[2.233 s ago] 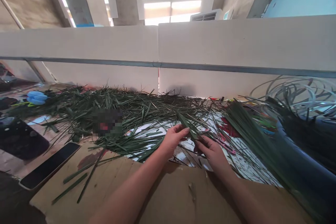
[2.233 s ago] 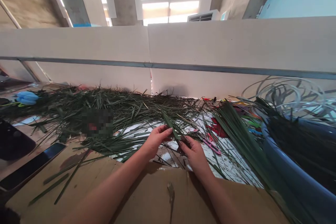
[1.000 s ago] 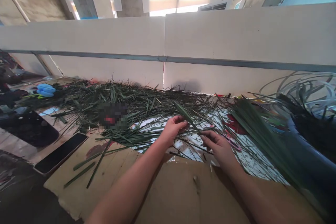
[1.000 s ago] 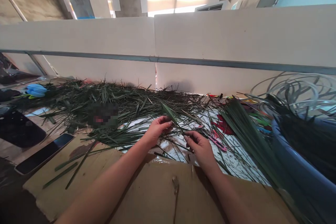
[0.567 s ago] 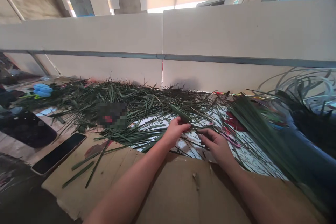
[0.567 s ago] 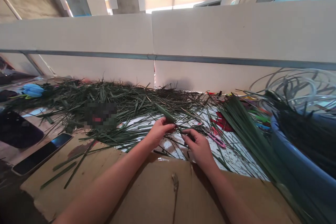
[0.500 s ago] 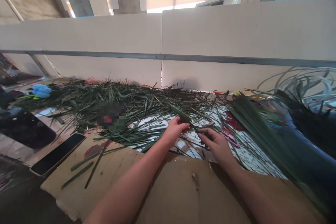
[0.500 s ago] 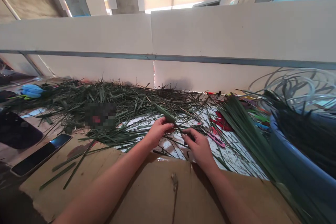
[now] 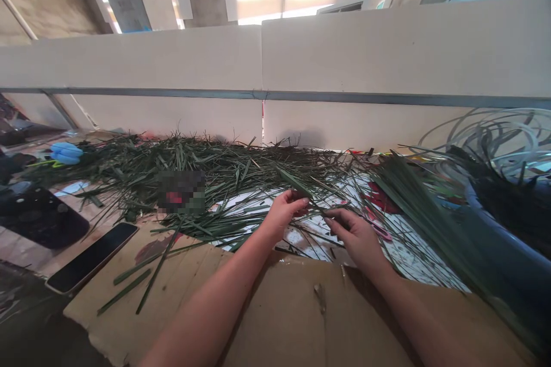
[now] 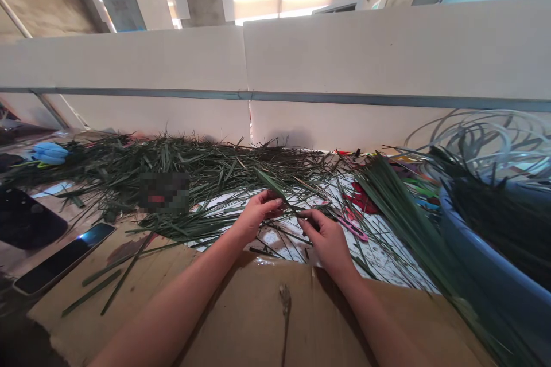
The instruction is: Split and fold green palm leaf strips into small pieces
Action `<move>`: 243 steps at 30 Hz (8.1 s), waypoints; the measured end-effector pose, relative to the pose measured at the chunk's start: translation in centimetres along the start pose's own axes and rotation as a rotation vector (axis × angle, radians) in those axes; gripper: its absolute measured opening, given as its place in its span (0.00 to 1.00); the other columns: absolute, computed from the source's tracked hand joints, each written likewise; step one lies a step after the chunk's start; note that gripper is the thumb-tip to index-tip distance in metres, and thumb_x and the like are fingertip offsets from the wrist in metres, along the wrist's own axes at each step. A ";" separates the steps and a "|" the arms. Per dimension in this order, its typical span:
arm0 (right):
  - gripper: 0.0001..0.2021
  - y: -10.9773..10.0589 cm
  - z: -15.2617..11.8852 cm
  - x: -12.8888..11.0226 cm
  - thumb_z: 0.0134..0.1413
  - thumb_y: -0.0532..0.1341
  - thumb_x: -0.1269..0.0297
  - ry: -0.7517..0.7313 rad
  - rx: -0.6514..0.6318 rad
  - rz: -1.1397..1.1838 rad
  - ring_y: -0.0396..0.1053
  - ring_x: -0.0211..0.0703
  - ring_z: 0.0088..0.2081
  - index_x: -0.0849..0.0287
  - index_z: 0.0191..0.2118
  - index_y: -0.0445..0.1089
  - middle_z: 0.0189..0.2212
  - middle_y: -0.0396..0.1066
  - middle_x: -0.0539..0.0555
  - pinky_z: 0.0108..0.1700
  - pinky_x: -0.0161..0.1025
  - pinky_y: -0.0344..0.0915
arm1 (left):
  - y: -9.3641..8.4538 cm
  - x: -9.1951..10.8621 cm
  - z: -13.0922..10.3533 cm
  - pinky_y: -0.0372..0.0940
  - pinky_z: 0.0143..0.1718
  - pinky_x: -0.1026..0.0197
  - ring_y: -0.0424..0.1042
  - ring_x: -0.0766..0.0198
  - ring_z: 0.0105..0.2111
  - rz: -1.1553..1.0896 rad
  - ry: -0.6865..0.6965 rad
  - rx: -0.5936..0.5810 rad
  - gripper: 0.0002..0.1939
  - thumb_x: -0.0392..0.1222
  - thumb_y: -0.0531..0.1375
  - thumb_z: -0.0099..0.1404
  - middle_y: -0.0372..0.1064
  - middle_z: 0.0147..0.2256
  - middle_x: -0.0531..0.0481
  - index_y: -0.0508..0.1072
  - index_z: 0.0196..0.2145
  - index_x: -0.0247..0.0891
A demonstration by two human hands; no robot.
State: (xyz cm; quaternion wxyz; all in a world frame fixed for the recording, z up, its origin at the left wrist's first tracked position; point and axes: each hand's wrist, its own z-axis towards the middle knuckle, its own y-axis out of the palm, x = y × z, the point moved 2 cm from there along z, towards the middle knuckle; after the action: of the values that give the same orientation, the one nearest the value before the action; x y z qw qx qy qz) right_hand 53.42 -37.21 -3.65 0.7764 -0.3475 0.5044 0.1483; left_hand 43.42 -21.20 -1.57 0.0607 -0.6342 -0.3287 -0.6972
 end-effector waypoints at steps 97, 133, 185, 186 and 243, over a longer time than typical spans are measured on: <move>0.11 -1.8 0.2 -2.4 0.58 0.62 0.54 -0.132 0.178 0.095 0.69 0.45 0.34 0.54 0.38 0.76 0.34 0.75 0.52 0.37 0.40 0.65 | 1.2 -1.1 -0.4 0.66 0.40 0.58 0.69 0.66 0.28 0.109 -0.175 -0.225 0.17 0.47 0.73 0.46 0.72 0.30 0.48 0.78 0.31 0.33; 0.14 -1.4 0.5 -2.4 0.54 0.65 0.51 -0.152 0.117 0.001 0.71 0.49 0.37 0.54 0.40 0.76 0.35 0.75 0.56 0.39 0.43 0.66 | 1.0 -1.0 -0.4 0.62 0.36 0.60 0.67 0.66 0.27 -0.043 -0.218 -0.247 0.15 0.44 0.71 0.49 0.71 0.30 0.49 0.76 0.33 0.34; 0.16 -0.7 0.7 -1.4 0.48 0.67 0.48 0.023 0.061 0.293 0.65 0.45 0.34 0.55 0.31 0.69 0.29 0.68 0.50 0.38 0.41 0.62 | 2.5 -1.0 -0.8 0.60 0.33 0.64 0.65 0.68 0.29 0.357 0.061 -0.170 0.07 0.39 0.65 0.54 0.70 0.28 0.51 0.75 0.31 0.34; 0.16 -0.7 0.7 -1.3 0.47 0.67 0.48 0.022 0.050 0.253 0.64 0.44 0.33 0.56 0.30 0.68 0.27 0.67 0.50 0.37 0.41 0.61 | 2.5 -1.0 -0.9 0.61 0.34 0.63 0.66 0.67 0.29 0.381 0.068 -0.184 0.07 0.40 0.65 0.54 0.71 0.29 0.51 0.75 0.31 0.34; 0.09 -0.6 0.0 -2.3 0.51 0.62 0.63 -0.205 0.152 0.057 0.66 0.48 0.38 0.54 0.23 0.62 0.32 0.70 0.51 0.42 0.43 0.59 | 2.2 -0.3 -1.2 0.62 0.30 0.64 0.62 0.72 0.25 0.083 -0.151 -0.107 0.25 0.52 0.73 0.45 0.64 0.26 0.56 0.72 0.35 0.35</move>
State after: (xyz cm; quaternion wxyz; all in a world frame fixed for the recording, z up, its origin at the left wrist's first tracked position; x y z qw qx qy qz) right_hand 52.73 -37.38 -1.42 0.8435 -0.2559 0.4419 0.1665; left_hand 43.55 -23.68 -1.03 0.0310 -0.7003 -0.2681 -0.6609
